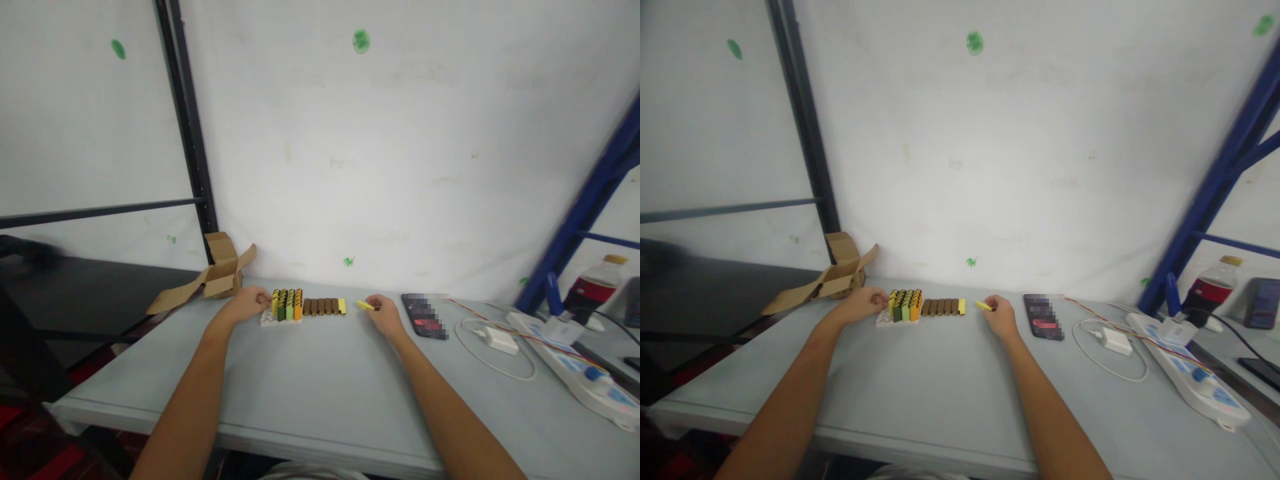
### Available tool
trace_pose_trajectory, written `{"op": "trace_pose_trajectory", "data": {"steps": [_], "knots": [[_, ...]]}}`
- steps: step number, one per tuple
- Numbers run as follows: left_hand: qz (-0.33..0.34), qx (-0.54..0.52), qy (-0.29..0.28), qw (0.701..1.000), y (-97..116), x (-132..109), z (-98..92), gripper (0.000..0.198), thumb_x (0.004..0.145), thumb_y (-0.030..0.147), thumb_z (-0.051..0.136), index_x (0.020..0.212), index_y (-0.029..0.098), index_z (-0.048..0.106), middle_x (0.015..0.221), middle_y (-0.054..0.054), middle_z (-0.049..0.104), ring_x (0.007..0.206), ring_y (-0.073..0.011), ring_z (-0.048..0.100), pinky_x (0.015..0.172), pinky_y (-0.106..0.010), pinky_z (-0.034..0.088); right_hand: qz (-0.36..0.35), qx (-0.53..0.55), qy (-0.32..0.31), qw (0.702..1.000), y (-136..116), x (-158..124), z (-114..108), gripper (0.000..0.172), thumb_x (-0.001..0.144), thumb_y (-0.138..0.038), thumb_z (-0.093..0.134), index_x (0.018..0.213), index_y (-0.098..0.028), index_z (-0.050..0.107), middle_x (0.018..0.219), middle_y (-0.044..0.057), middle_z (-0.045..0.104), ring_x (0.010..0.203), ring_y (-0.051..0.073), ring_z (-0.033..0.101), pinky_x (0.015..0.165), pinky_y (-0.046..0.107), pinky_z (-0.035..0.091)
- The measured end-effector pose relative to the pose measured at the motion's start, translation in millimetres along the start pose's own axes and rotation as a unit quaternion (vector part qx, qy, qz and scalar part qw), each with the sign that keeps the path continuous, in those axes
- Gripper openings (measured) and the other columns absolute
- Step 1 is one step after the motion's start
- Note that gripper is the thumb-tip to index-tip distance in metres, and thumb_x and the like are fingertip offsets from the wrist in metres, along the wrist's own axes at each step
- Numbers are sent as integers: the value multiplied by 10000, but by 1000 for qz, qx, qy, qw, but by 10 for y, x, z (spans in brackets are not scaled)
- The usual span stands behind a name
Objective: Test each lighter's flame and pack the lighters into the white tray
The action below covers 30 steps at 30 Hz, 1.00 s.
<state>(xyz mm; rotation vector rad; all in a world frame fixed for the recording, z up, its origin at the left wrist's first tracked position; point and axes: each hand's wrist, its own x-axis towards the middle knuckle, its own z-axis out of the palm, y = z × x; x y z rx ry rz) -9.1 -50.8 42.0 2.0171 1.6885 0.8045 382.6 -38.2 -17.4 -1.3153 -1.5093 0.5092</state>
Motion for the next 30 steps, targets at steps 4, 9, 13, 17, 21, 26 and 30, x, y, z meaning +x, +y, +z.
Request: {"op": "trace_pose_trajectory", "data": {"steps": [4,9,13,17,21,26,30], "knots": [[-2,35,37,999,42,-4,-26,235,617,263,587,799,178,709,666,-32,710,710,-239,676,673,-305,496,9,49,26,998,-41,40,-34,277,685,-318,631,872,-132,715,768,71,704,716,210,626,727,354,496],[-6,38,41,998,66,10,-6,241,632,248,573,818,181,710,671,-25,711,717,-235,677,711,-309,505,28,204,98,974,-213,16,-64,433,787,-541,589,1004,-171,655,864,58,652,769,187,616,636,291,501],[-8,61,50,997,50,20,16,262,654,255,565,854,171,713,692,-35,709,718,-233,676,689,-298,498,27,351,67,934,-361,-40,-60,392,811,-600,588,982,-254,514,904,5,601,755,149,630,605,258,498],[-56,77,77,992,-21,35,53,307,649,268,580,917,165,687,677,-36,697,696,-224,671,641,-277,491,-12,399,69,914,-476,-74,-47,381,838,-556,599,1072,-268,516,679,-55,497,572,104,503,532,224,396],[-152,22,19,988,-41,37,106,203,653,309,591,793,172,641,536,-12,632,554,-207,638,502,-257,463,29,426,69,902,-522,-69,-49,345,822,-534,558,932,-207,574,613,-55,387,520,102,393,474,230,308],[-142,7,-26,990,15,40,135,186,686,355,592,661,171,606,465,-12,585,463,-185,585,474,-262,450,60,394,-16,917,-537,-71,-27,336,753,-522,501,630,-219,426,559,-53,314,481,100,302,457,244,252],[-141,18,6,990,4,48,149,300,704,353,590,899,131,640,452,10,576,475,-207,599,472,-265,432,68,376,-58,922,-583,-133,-11,351,738,-544,501,628,-227,399,568,-42,352,519,117,358,484,241,324]]}}
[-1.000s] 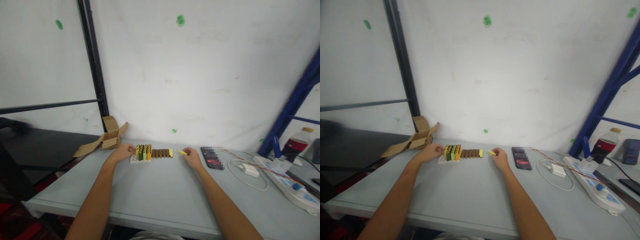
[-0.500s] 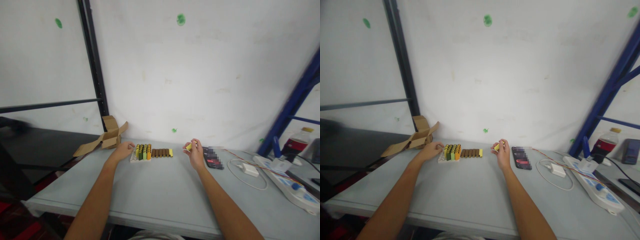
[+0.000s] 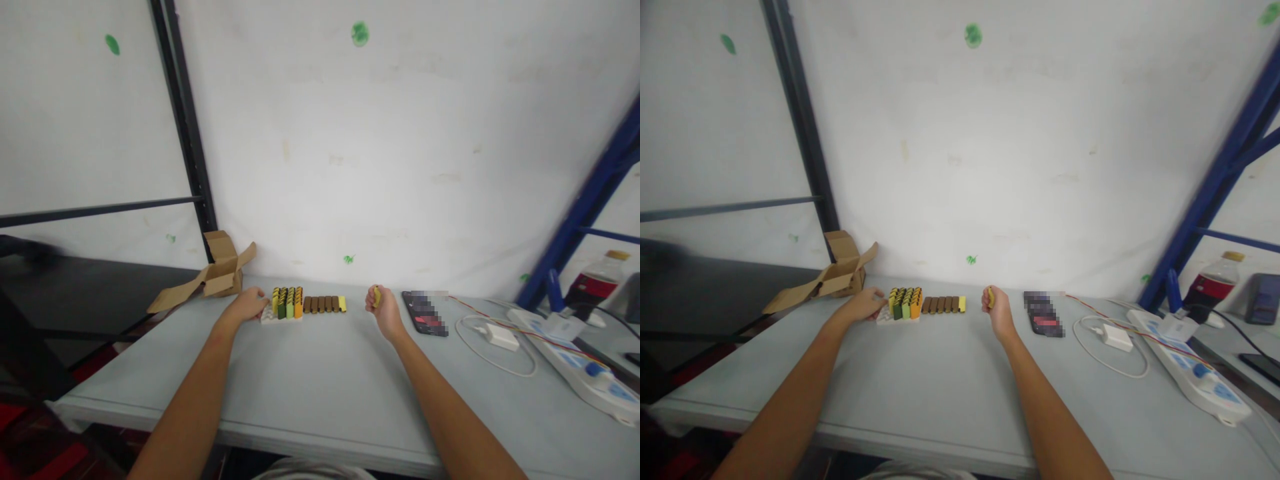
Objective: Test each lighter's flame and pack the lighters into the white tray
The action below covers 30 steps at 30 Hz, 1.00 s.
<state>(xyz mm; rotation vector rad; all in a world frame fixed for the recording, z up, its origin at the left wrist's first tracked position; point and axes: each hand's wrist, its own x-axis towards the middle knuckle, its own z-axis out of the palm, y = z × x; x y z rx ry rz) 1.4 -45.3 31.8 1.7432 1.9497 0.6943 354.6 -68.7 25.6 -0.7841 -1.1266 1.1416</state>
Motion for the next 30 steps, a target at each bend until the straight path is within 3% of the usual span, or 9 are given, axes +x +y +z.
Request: {"op": "trace_pose_trajectory", "data": {"steps": [3,7,9,19,26,30], "knots": [[7,18,15,1000,-22,15,20,476,705,343,606,1106,88,610,448,30,569,483,-216,603,476,-267,417,40,-2,-34,999,-11,-40,19,349,756,-557,478,661,-230,405,577,-28,419,539,133,418,490,247,367],[4,57,3,998,-47,52,38,514,753,340,578,1184,62,600,511,9,612,514,-210,613,515,-268,430,106,31,-87,990,-31,-23,14,358,743,-547,449,605,-229,360,484,-79,261,414,80,200,421,215,183],[1,75,-3,997,-58,72,41,493,766,357,575,1165,71,626,574,-17,656,542,-211,627,541,-272,441,118,48,-110,986,-49,-8,5,362,742,-538,444,584,-225,352,481,-82,238,413,72,166,427,219,153],[16,95,-10,995,-45,60,22,499,759,407,582,1130,85,673,699,-58,720,626,-233,665,590,-286,466,91,-20,-109,990,-93,-63,22,286,726,-452,473,598,-222,362,508,-88,201,447,68,138,443,212,119],[43,103,-4,994,-97,100,43,457,755,425,545,1049,112,700,817,-91,750,778,-255,695,710,-305,496,31,-90,-101,990,-114,-149,127,259,765,-486,420,729,-230,395,471,-100,250,415,69,163,421,206,96],[37,98,-14,994,-100,106,46,463,749,433,540,1047,117,702,776,-81,745,748,-260,692,674,-306,493,32,-96,-90,991,-120,-171,144,219,766,-463,382,829,-254,361,447,-123,245,393,79,142,402,199,97]]}}
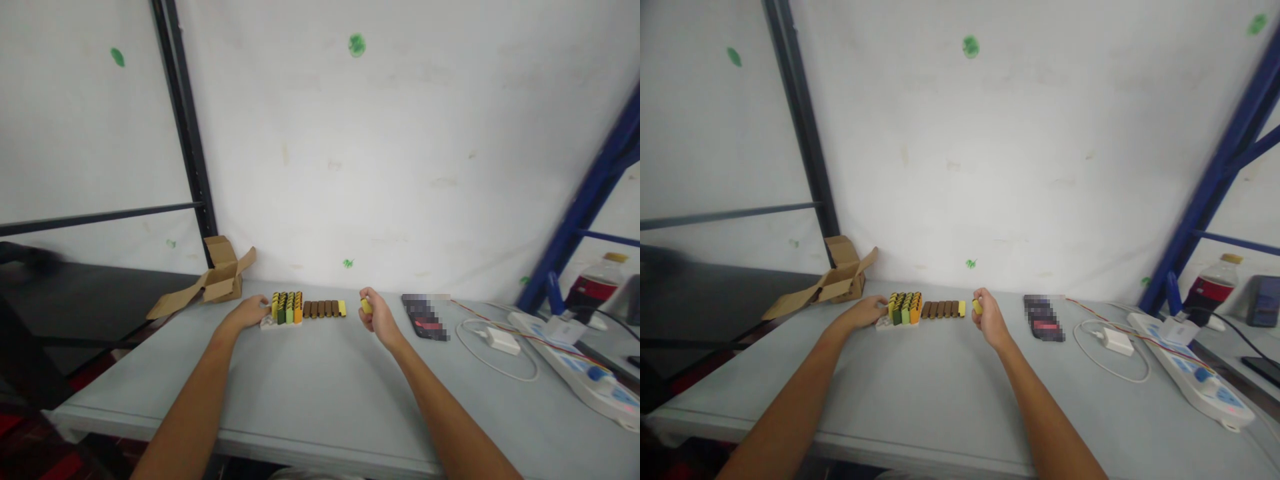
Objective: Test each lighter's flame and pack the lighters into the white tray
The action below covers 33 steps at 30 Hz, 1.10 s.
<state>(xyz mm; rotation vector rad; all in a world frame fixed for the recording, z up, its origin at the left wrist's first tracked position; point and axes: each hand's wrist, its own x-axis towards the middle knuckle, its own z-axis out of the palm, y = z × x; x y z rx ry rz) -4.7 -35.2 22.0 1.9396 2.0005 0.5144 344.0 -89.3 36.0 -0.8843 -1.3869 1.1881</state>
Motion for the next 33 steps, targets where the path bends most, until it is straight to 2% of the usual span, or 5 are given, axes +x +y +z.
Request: {"op": "trace_pose_trajectory", "data": {"steps": [3,8,14,25,33], "knots": [[2,9,-6,1000,18,-17,-11,476,753,428,529,1067,114,698,771,-76,743,750,-260,695,664,-300,494,15,17,-20,1000,-8,-3,2,258,757,-495,391,853,-265,327,443,-135,246,395,79,121,410,195,79],[1,1,14,1000,49,-38,-24,436,741,409,547,1022,118,711,880,-100,757,907,-277,694,753,-302,505,23,29,-41,999,-29,-12,36,349,769,-592,381,863,-261,327,445,-134,259,407,80,132,430,204,73],[-9,0,3,1000,79,-70,-40,458,755,421,539,1060,121,703,863,-100,761,844,-271,703,732,-308,511,-29,-48,-6,998,-29,-83,89,145,837,-369,426,893,-247,371,462,-116,327,438,97,265,443,211,186],[9,9,2,1000,42,-48,-25,449,762,422,531,1056,129,703,1042,-132,752,975,-279,687,850,-316,499,-50,-27,-31,998,-121,-196,172,122,888,-344,327,970,-255,310,464,-124,327,415,107,260,436,214,181],[0,-1,-3,1000,81,-76,-42,448,750,427,545,1036,124,707,770,-84,750,787,-277,701,725,-320,505,-39,-36,-39,998,-40,-158,125,117,881,-335,335,966,-261,305,483,-121,332,432,111,280,454,214,202]]}}
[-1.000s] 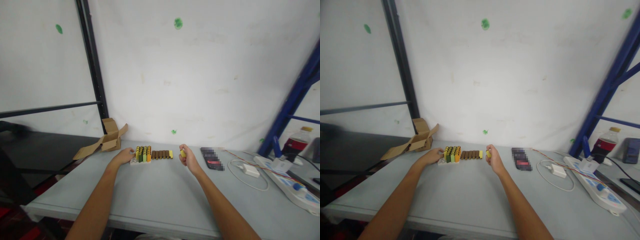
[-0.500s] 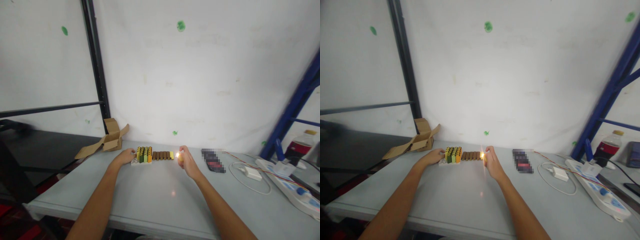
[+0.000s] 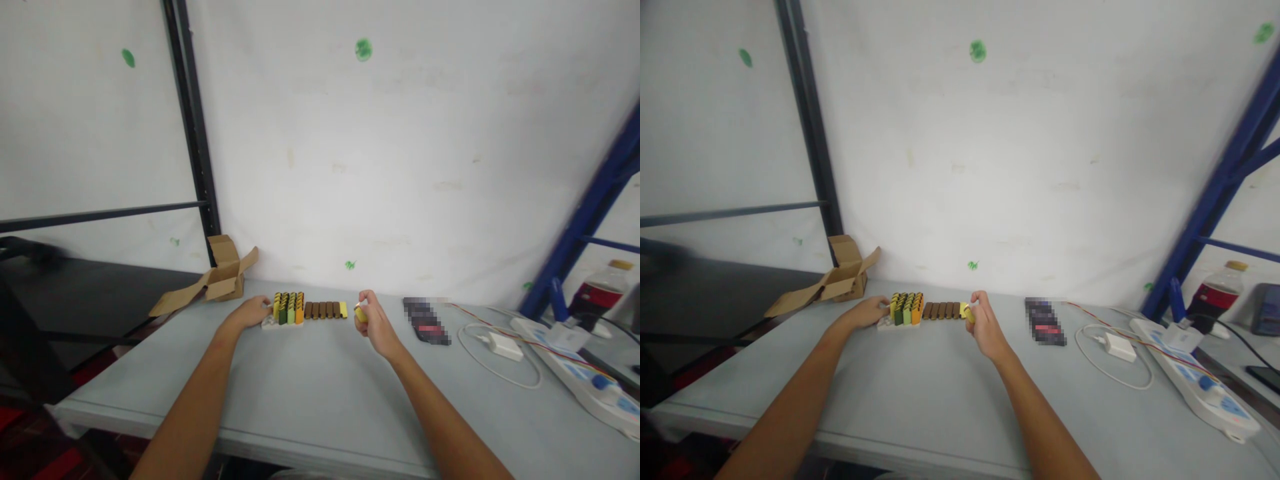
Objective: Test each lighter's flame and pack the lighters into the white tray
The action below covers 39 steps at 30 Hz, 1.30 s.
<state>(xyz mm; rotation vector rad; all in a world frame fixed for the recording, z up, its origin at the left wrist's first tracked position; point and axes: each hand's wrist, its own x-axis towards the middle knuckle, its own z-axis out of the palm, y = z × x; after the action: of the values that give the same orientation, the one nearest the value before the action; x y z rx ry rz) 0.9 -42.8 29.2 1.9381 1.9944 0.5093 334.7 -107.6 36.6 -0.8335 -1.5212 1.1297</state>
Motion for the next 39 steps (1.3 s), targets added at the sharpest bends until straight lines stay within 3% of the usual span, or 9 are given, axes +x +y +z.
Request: {"op": "trace_pose_trajectory", "data": {"steps": [7,12,20,25,29,31,34,37,39], "knots": [[6,2,4,1000,-23,11,1,463,749,430,543,1051,119,707,943,-120,762,894,-282,697,783,-319,505,32,28,-54,998,121,55,-2,227,908,-451,342,1031,-270,280,560,-107,414,486,117,338,507,219,250],[17,12,3,1000,-50,45,10,480,761,465,530,1034,113,710,967,-124,758,915,-280,694,784,-312,502,41,-84,-24,995,244,90,-62,206,841,-310,448,1020,-243,370,713,-52,535,609,133,437,603,257,337],[-12,-29,-22,999,-21,-3,-21,481,770,422,546,1106,102,671,629,-43,687,692,-263,681,620,-308,487,-1,-241,48,969,401,190,-245,158,766,-239,459,846,-197,588,674,-20,573,639,166,496,638,290,354],[-5,-62,147,987,92,-32,-115,462,777,341,562,1157,86,628,882,-100,723,846,-239,681,771,-305,508,-61,-209,114,969,478,221,-164,158,759,-239,499,838,-190,627,812,32,648,788,198,573,750,325,436],[99,-180,245,948,317,-147,-198,481,807,384,566,1214,127,580,1017,-94,694,800,-183,655,733,-288,515,-99,-209,117,966,490,194,2,204,783,-233,557,942,-179,674,948,79,687,909,222,618,878,381,468],[182,-215,219,934,473,-258,-203,404,819,431,583,1101,149,643,951,-76,701,803,-184,642,732,-288,512,-100,-168,78,978,464,165,107,215,813,-266,590,989,-177,677,979,89,701,892,216,644,862,376,495],[288,-227,98,925,710,-440,-149,367,793,452,657,1006,157,699,874,-67,715,798,-192,639,756,-297,511,-126,-104,30,986,399,115,275,218,839,-299,627,1020,-190,676,1044,95,705,925,212,665,875,371,516],[317,-224,-21,922,875,-559,-61,355,771,457,699,973,166,720,831,-61,725,759,-192,647,745,-302,524,-156,-84,14,984,347,70,422,199,851,-300,634,1022,-211,684,1050,87,703,934,210,667,885,380,530],[308,-224,-43,924,928,-594,-15,334,784,474,687,918,170,722,804,-59,723,760,-194,651,755,-308,529,-161,-90,14,983,328,45,501,193,850,-300,641,1017,-216,691,1001,80,703,897,207,666,861,377,540]]}}
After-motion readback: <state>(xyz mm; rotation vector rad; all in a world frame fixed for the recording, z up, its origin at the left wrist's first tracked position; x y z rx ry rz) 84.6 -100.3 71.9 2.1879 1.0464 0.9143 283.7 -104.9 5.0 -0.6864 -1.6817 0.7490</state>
